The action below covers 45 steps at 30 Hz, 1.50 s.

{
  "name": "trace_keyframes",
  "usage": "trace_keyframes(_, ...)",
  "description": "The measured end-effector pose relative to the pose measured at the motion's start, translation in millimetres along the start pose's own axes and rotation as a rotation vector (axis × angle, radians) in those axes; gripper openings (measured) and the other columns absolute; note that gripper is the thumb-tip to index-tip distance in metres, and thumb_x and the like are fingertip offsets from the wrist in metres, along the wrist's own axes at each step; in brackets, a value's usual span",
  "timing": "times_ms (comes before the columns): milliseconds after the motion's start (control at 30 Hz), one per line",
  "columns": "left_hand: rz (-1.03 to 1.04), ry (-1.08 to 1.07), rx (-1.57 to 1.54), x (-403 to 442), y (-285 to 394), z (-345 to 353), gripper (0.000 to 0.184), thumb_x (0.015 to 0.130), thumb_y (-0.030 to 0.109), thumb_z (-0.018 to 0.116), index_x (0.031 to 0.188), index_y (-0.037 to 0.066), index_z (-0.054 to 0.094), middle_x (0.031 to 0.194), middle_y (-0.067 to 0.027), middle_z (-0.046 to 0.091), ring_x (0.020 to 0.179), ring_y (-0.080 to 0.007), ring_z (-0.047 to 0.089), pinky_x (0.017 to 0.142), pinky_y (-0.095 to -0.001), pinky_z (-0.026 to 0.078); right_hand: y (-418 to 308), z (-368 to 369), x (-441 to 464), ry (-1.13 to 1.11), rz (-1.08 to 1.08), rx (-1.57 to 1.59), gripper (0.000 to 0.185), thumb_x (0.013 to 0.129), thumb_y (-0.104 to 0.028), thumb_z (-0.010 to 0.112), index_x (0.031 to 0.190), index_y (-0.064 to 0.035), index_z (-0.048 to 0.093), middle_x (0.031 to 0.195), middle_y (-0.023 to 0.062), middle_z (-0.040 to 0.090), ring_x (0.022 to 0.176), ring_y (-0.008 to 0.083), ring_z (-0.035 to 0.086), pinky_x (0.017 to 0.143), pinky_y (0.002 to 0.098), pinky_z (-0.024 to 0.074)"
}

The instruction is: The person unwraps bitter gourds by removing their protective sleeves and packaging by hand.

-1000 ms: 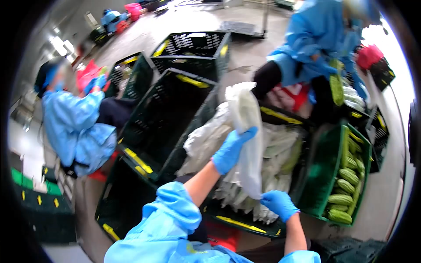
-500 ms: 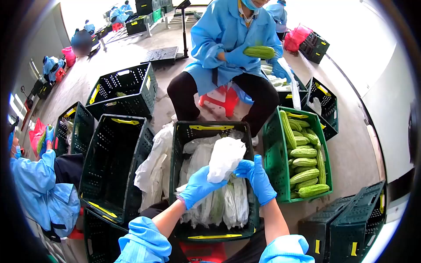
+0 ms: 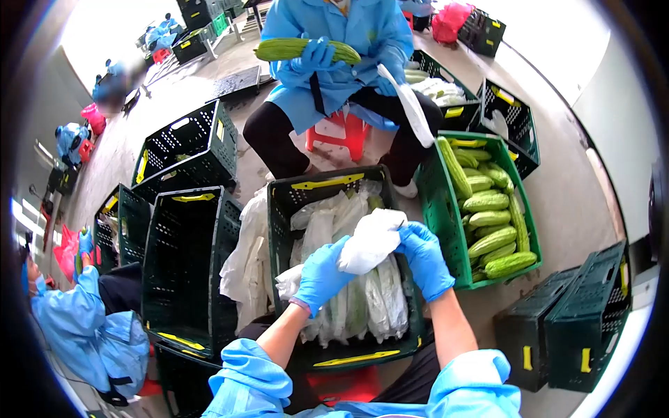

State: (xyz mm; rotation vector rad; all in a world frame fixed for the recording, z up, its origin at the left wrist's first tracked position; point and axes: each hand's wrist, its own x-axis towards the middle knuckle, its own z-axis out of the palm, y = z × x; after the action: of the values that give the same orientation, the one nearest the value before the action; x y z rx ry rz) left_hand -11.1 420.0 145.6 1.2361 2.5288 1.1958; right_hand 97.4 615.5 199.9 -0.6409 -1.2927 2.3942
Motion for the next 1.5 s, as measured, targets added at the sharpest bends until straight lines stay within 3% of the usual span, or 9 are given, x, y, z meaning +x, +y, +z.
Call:
trace_keyframes(167, -0.327, -0.201, -0.471, -0.8, 22.6, -16.4, 0.057, 0.075, 0.022, 0.083, 0.121, 0.0, 0.058, 0.11, -0.0087, 0.068, 0.101, -0.0143, 0.062, 0.088, -0.0297, 0.049, 6.7, -7.4, 5.7, -0.02, -0.028, 0.04, 0.015, 0.088, -0.011, 0.068, 0.101, -0.0042, 0.067, 0.094, 0.0043, 0.068, 0.085, 0.0135, 0.065, 0.08, 0.0295, 0.0523)
trace_keyframes(467, -0.248, -0.023, -0.233, -10.4, -7.9, -13.1, 0.061, 0.07, 0.022, 0.087, 0.119, 0.001, 0.059, 0.109, -0.0088, 0.067, 0.099, -0.0155, 0.063, 0.087, -0.0314, 0.051, -12.1, -18.6, 7.1, 0.138, -0.121, -0.133, 0.017, 0.093, -0.015, 0.059, 0.104, -0.0069, 0.07, 0.099, 0.0041, 0.071, 0.081, 0.0094, 0.065, 0.074, 0.0253, 0.0529)
trace_keyframes(733, -0.053, -0.217, 0.181, -10.0, -17.4, -22.0, 0.068, 0.068, 0.024, 0.079, 0.131, 0.013, 0.057, 0.102, -0.0144, 0.066, 0.092, -0.0307, 0.063, 0.081, -0.0402, 0.051, -3.2, 2.0, -1.9, -0.173, -0.478, -0.76, 0.03, 0.085, -0.015, 0.073, 0.113, -0.007, 0.068, 0.124, 0.0082, 0.062, 0.12, 0.0173, 0.054, 0.098, 0.033, 0.0448)
trace_keyframes(800, 0.011, -0.27, 0.267, -14.7, -23.0, -17.3, 0.069, 0.068, 0.025, 0.078, 0.132, 0.015, 0.056, 0.102, -0.0141, 0.066, 0.092, -0.0303, 0.063, 0.08, -0.0404, 0.051, 9.4, -3.4, 1.2, -0.087, -0.27, -0.767, 0.016, 0.082, -0.012, 0.074, 0.097, -0.0064, 0.073, 0.107, 0.008, 0.068, 0.103, 0.0182, 0.061, 0.09, 0.033, 0.0495)
trace_keyframes(933, 0.038, -0.378, 0.291, -20.6, -23.4, -18.4, 0.067, 0.068, 0.028, 0.079, 0.131, 0.015, 0.058, 0.101, -0.0141, 0.066, 0.09, -0.0317, 0.063, 0.078, -0.0423, 0.05, 2.1, -15.3, 5.0, 0.02, -0.54, -0.938, 0.015, 0.082, -0.007, 0.072, 0.098, -0.0053, 0.073, 0.097, 0.0077, 0.071, 0.087, 0.0142, 0.066, 0.078, 0.0298, 0.0538)
trace_keyframes(1100, 0.02, -0.464, 0.194, -19.4, -23.5, -20.3, 0.064, 0.069, 0.03, 0.079, 0.128, 0.013, 0.06, 0.097, -0.0141, 0.067, 0.088, -0.0325, 0.064, 0.076, -0.0429, 0.051, 10.1, -7.6, 2.3, -0.074, -0.495, -0.64, 0.019, 0.088, -0.001, 0.065, 0.107, -0.0038, 0.07, 0.103, 0.0069, 0.07, 0.096, 0.0129, 0.065, 0.084, 0.0265, 0.0528)
trace_keyframes(1267, -0.087, -0.354, 0.06, -9.8, -2.2, -33.8, 0.065, 0.069, 0.03, 0.08, 0.128, 0.012, 0.06, 0.094, -0.0146, 0.067, 0.088, -0.0314, 0.065, 0.079, -0.0408, 0.052, 2.3, -26.6, 20.1, 0.256, -0.385, -0.347, 0.02, 0.092, -0.006, 0.062, 0.111, -0.0027, 0.067, 0.105, 0.0031, 0.07, 0.092, 0.0082, 0.064, 0.081, 0.0241, 0.0519)
trace_keyframes(1367, -0.133, -0.219, 0.137, -16.1, -24.0, -27.3, 0.07, 0.067, 0.031, 0.082, 0.13, 0.012, 0.058, 0.095, -0.0147, 0.067, 0.089, -0.0306, 0.065, 0.081, -0.0398, 0.052, -11.9, -23.5, 8.1, 0.025, -0.194, -0.308, 0.019, 0.093, -0.016, 0.062, 0.107, -0.0056, 0.069, 0.099, 0.0015, 0.071, 0.085, 0.0053, 0.063, 0.067, 0.02, 0.0472)
trace_keyframes(1500, -0.072, -0.159, 0.273, -13.0, -29.7, -25.7, 0.075, 0.065, 0.027, 0.082, 0.133, 0.011, 0.055, 0.097, -0.0132, 0.065, 0.09, -0.0308, 0.063, 0.08, -0.0402, 0.051, 6.9, -4.4, 1.0, -0.174, -0.094, -0.324, 0.037, 0.094, -0.024, 0.064, 0.125, -0.0042, 0.059, 0.115, 0.006, 0.065, 0.091, 0.0093, 0.061, 0.073, 0.0249, 0.0521)
